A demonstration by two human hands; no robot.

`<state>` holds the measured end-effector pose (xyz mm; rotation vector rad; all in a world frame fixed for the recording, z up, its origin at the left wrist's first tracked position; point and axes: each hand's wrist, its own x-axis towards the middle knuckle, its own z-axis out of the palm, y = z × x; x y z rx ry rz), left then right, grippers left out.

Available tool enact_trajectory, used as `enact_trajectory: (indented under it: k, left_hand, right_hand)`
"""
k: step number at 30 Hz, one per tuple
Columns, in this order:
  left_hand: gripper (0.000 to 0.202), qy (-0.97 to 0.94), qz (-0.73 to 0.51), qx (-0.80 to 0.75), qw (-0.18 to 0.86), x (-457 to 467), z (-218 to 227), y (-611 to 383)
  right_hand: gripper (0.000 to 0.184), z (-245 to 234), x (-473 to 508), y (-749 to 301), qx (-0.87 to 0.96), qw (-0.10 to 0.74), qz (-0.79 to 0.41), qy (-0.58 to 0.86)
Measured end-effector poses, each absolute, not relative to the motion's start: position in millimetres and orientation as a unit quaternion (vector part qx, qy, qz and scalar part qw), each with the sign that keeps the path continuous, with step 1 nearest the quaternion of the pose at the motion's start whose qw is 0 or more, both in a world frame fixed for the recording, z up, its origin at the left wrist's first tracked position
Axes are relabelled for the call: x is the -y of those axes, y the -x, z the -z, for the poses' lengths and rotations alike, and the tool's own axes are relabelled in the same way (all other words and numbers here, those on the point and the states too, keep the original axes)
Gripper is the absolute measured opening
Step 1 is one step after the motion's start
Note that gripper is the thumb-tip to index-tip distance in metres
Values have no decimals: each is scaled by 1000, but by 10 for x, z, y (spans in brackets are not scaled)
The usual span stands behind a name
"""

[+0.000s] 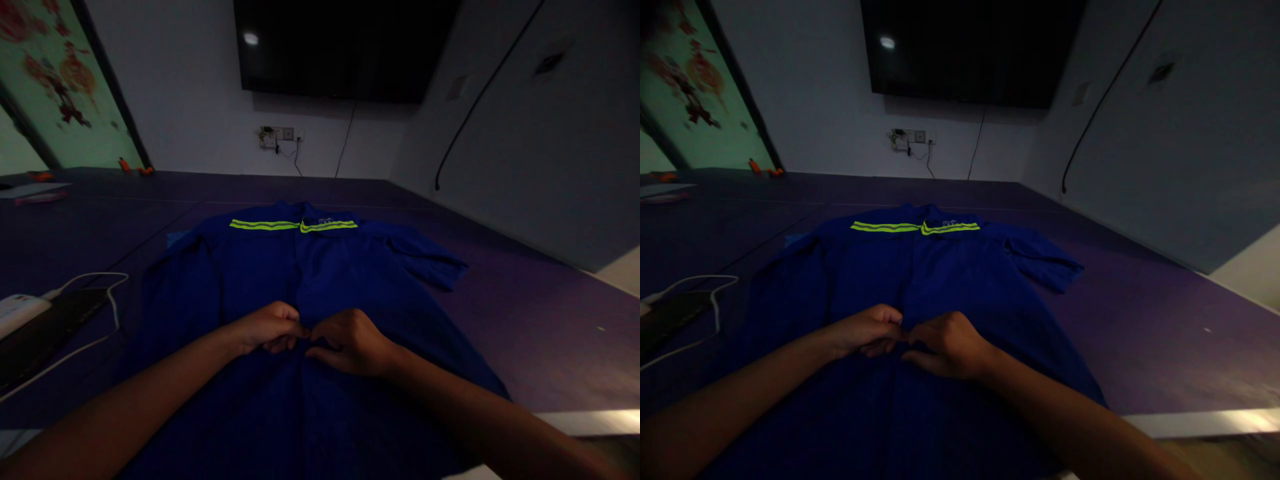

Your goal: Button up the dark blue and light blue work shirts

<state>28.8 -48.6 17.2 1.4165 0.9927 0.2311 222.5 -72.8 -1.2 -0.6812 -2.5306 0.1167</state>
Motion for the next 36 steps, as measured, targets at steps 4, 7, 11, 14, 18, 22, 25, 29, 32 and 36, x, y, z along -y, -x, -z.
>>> enact_trajectory:
  k: [4,7,11,14,18,22,25,29,32,36]
  left_hand:
    - [27,-628,-96,-439,635,491,-180,-293]
    - [28,-632,-97,-443,628,485,-175,-292]
    - [29,-644,-97,-441,617,481,-157,-291]
    - [28,-650,-102,-442,610,488,-154,-298]
    - [26,-648,-113,-452,602,505,-165,-315]
    - [23,-649,-123,-460,593,522,-168,-328]
    - [20,-656,-127,-462,583,529,-152,-334]
    - [23,-669,-137,-450,575,529,-116,-345]
    - [26,-666,-146,-445,580,533,-106,-357]
    - [27,-650,-159,-449,592,544,-121,-368]
  right_hand:
    - [20,10,726,-2216,935,262,-43,235]
    - [18,20,724,-2208,937,266,-37,226]
    - [21,32,732,-2199,936,268,-25,225]
    - [20,19,745,-2194,938,261,-37,227]
    - [21,-3,749,-2196,937,249,-64,235]
    - [15,-2,736,-2199,933,242,-117,241]
    - [14,-7,730,-2192,925,242,-141,257]
    - [15,-21,730,-2177,913,243,-162,284]
    - [15,-20,730,-2171,903,239,-182,307]
    - [15,-2,730,-2165,881,251,-213,341]
